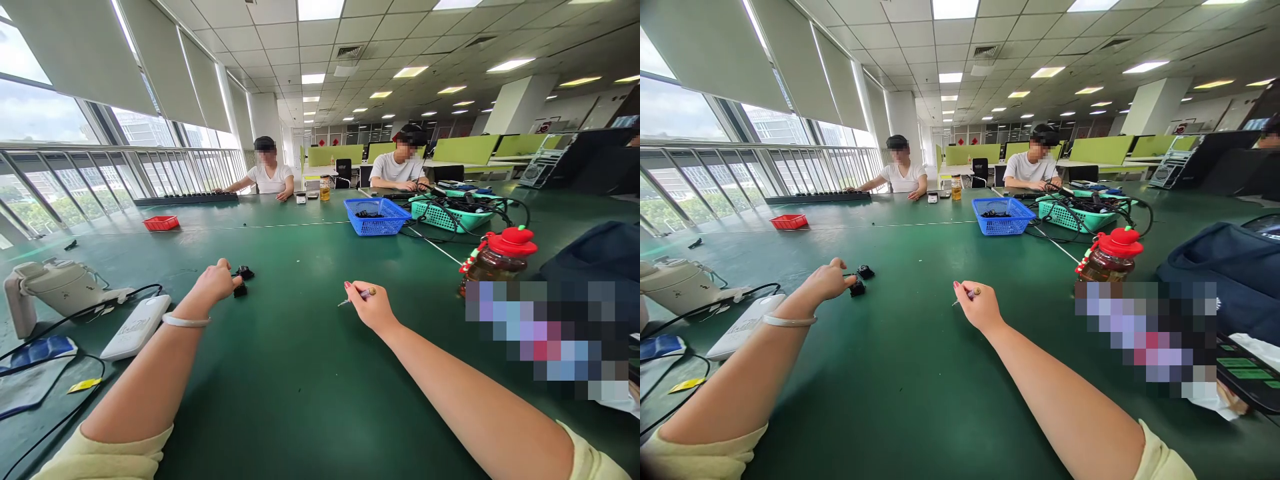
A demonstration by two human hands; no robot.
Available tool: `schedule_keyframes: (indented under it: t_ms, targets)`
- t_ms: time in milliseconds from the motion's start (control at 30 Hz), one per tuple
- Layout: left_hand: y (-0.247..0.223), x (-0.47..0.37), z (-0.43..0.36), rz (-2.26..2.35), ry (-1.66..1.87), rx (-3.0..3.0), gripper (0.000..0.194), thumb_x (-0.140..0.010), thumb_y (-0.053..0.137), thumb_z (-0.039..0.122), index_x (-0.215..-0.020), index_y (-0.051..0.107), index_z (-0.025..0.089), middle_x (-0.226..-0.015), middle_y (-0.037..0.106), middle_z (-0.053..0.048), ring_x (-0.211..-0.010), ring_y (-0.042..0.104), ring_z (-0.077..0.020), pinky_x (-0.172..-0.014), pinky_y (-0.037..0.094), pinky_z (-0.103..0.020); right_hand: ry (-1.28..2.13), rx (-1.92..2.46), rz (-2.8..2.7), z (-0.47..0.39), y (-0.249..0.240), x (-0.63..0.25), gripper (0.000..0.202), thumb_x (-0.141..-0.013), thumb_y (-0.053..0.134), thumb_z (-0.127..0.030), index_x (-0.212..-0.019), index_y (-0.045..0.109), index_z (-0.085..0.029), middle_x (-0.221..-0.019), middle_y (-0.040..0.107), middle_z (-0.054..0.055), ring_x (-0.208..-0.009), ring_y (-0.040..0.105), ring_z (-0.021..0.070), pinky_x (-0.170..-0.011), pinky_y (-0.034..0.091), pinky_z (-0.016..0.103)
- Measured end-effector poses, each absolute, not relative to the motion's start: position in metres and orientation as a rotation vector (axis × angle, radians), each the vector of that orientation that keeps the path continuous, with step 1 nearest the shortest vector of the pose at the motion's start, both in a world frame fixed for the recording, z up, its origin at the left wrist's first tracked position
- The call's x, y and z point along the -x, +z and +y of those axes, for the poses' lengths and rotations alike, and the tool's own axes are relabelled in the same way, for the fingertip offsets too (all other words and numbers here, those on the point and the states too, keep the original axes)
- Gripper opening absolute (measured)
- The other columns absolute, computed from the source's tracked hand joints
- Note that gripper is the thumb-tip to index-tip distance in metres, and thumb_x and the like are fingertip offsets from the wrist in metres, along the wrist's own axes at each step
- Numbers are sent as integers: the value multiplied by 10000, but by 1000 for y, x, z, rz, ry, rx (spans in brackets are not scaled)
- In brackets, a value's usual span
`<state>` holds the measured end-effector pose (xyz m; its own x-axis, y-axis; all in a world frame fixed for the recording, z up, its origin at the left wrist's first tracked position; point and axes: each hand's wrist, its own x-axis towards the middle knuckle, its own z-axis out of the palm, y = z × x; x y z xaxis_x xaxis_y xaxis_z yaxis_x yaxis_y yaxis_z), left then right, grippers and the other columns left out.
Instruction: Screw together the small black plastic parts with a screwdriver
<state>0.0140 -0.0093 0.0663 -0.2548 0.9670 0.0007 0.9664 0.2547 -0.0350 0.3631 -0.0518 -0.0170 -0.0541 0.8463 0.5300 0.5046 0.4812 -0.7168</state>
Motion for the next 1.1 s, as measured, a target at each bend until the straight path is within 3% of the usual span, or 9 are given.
schedule_keyframes:
  t_ms: [100,233,467,1100]
  targets:
    - [51,-25,-5,-2410,-93,1802,482,-893,400,397,-1205,599,88,-1134,683,-220,-1068,650,-319,-830,496,-355,413,1160,-1718,-53,-15,-362,501,-930,413,-482,-514,361,-208,-485,320,-38,-485,320,110,-502,250,271]
    - [34,-33,-3,-2358,-68,1818,495,-920,336,402,-1052,699,93,-1022,715,-220,-982,679,-325,-800,517,-377,398,1161,-1718,-53,-14,-361,500,-922,413,-483,-509,352,-209,-485,320,-38,-484,321,109,-503,257,270]
    - [27,-38,0,-2371,-56,1806,531,-935,367,451,-970,742,78,-1019,717,-236,-997,674,-336,-800,530,-381,400,1156,-1726,-53,-15,-361,492,-923,414,-474,-513,353,-208,-483,329,-36,-485,324,108,-503,262,269]
    - [26,-40,-2,-2355,26,1810,555,-948,412,523,-1008,729,71,-1017,717,-224,-969,684,-317,-766,538,-349,372,1132,-1721,-53,-17,-361,499,-927,418,-478,-515,353,-203,-487,315,-38,-477,305,100,-483,252,257]
